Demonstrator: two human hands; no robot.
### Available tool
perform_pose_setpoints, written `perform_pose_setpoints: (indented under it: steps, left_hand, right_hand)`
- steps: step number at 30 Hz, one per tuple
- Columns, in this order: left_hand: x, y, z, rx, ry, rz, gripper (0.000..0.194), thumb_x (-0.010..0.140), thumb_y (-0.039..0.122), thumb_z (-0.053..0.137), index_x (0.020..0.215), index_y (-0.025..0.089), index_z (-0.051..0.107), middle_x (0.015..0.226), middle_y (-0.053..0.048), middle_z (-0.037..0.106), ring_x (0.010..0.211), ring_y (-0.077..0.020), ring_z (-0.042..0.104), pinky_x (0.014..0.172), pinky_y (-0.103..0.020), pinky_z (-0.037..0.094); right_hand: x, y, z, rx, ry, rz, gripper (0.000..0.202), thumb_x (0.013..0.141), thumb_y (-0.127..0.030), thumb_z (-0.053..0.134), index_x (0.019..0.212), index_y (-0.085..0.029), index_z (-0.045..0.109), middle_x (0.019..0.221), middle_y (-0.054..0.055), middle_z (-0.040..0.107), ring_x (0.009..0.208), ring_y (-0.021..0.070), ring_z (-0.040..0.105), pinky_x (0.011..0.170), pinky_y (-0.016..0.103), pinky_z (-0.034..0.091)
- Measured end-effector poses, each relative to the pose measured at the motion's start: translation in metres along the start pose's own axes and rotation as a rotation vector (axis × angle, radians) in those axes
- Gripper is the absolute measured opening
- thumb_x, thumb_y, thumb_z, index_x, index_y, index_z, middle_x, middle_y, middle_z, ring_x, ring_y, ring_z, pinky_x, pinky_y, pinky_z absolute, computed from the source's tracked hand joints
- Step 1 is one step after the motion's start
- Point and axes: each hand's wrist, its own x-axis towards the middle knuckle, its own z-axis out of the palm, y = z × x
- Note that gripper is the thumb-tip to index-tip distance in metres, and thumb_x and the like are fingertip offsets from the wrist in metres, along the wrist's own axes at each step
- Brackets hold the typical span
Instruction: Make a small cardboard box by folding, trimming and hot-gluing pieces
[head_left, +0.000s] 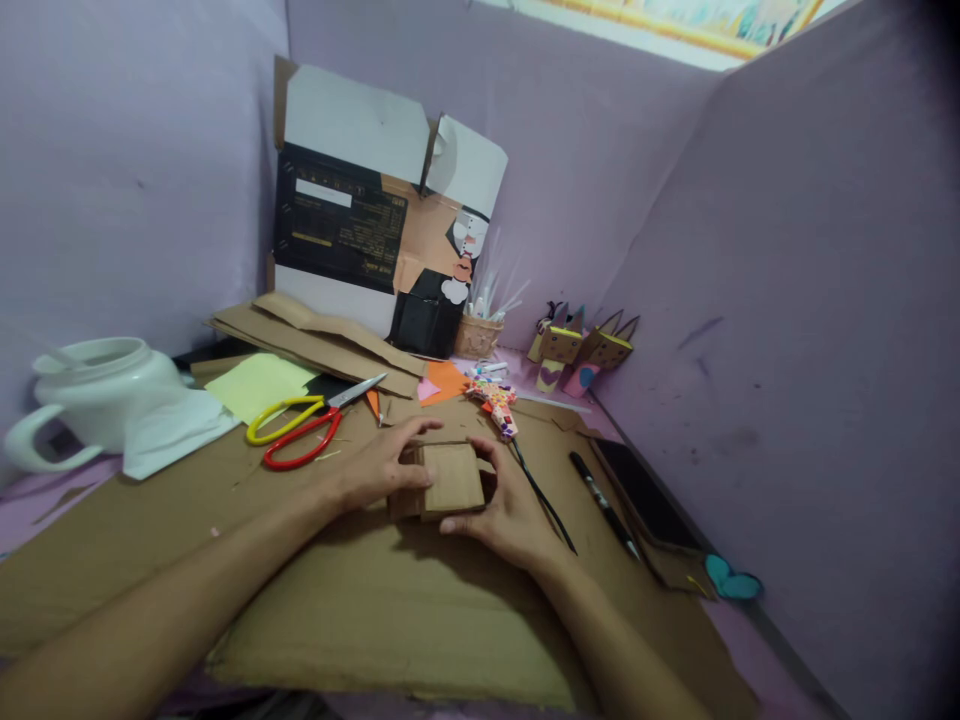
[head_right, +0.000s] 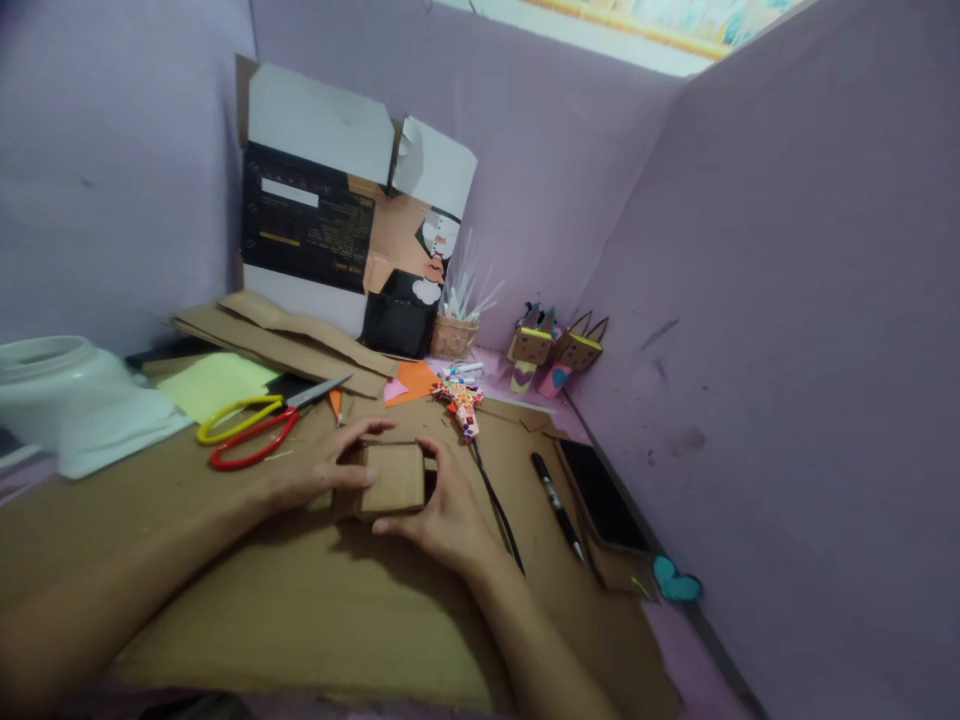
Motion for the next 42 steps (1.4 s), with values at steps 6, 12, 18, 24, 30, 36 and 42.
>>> perform_pose_setpoints:
  steps: [6, 12, 18, 24, 30, 36, 42]
  left_hand:
    - [-0.008, -0.002, 0.027, 0.058, 0.290, 0.015, 0.062, 0.080, 0.040, 0.050, 0.135, 0.013, 0.037, 0.140, -0.017, 0.043, 0.128, -0.0320, 0.039, 0.108, -0.050, 0.027]
    - [-0.004, -0.002, 0.040, -0.439, 0.284, -0.148, 0.063, 0.079, 0.041, 0.051, 0.132, 0.010, 0.036, 0.124, -0.017, 0.056, 0.109, -0.0291, 0.057, 0.090, -0.041, 0.046]
    - [-0.006, 0.002, 0.037, -0.570, 0.306, -0.203, 0.055, 0.072, 0.035, 0.058, 0.121, 0.014, 0.046, 0.111, -0.012, 0.062, 0.095, -0.0265, 0.061, 0.080, -0.038, 0.048]
    - [-0.008, 0.001, 0.037, -0.457, 0.274, -0.173, 0.053, 0.073, 0.039, 0.059, 0.120, 0.016, 0.049, 0.127, -0.012, 0.055, 0.110, -0.0308, 0.053, 0.092, -0.042, 0.042]
    - [-0.010, -0.010, 0.038, -0.369, 0.234, -0.058, 0.072, 0.068, 0.045, 0.067, 0.128, 0.016, 0.039, 0.137, -0.014, 0.043, 0.121, -0.0308, 0.046, 0.100, -0.040, 0.038]
    - [-0.014, -0.010, 0.032, -0.131, 0.100, -0.008, 0.096, 0.054, 0.039, 0.079, 0.134, 0.018, 0.030, 0.135, -0.014, 0.042, 0.116, -0.0311, 0.048, 0.098, -0.043, 0.040]
    - [-0.014, -0.002, 0.031, -0.106, 0.017, -0.032, 0.101, 0.055, 0.047, 0.077, 0.137, 0.016, 0.027, 0.136, -0.016, 0.043, 0.116, -0.0322, 0.048, 0.099, -0.045, 0.038]
  right_hand:
    - [-0.001, -0.004, 0.013, 0.134, 0.108, 0.056, 0.088, 0.043, -0.024, 0.089, 0.118, -0.023, 0.044, 0.122, 0.011, 0.057, 0.113, 0.0288, 0.056, 0.096, 0.046, 0.046]
    - [-0.006, -0.010, 0.024, 0.253, 0.108, 0.056, 0.096, 0.044, -0.030, 0.089, 0.127, -0.022, 0.040, 0.131, 0.014, 0.051, 0.119, 0.0303, 0.052, 0.100, 0.046, 0.042]
    - [-0.005, -0.007, 0.008, 0.370, 0.017, 0.074, 0.059, 0.074, -0.053, 0.066, 0.124, -0.023, 0.057, 0.138, 0.010, 0.051, 0.129, 0.0304, 0.044, 0.106, 0.047, 0.033]
    - [0.004, -0.001, -0.001, 0.478, 0.081, 0.307, 0.050, 0.061, -0.039, 0.081, 0.106, -0.022, 0.067, 0.113, 0.008, 0.068, 0.110, 0.0284, 0.058, 0.096, 0.043, 0.041]
    - [0.007, 0.001, -0.004, 0.575, 0.177, 0.358, 0.042, 0.051, -0.030, 0.085, 0.085, -0.020, 0.063, 0.084, 0.001, 0.068, 0.079, 0.0178, 0.061, 0.076, 0.031, 0.046]
    - [0.007, 0.000, -0.006, 0.653, 0.178, 0.391, 0.043, 0.046, -0.029, 0.087, 0.078, -0.020, 0.059, 0.074, -0.002, 0.064, 0.068, 0.0143, 0.058, 0.067, 0.027, 0.045]
    - [0.007, -0.003, -0.004, 0.702, 0.155, 0.397, 0.041, 0.048, -0.029, 0.086, 0.076, -0.019, 0.058, 0.072, -0.004, 0.062, 0.065, 0.0119, 0.056, 0.063, 0.025, 0.044]
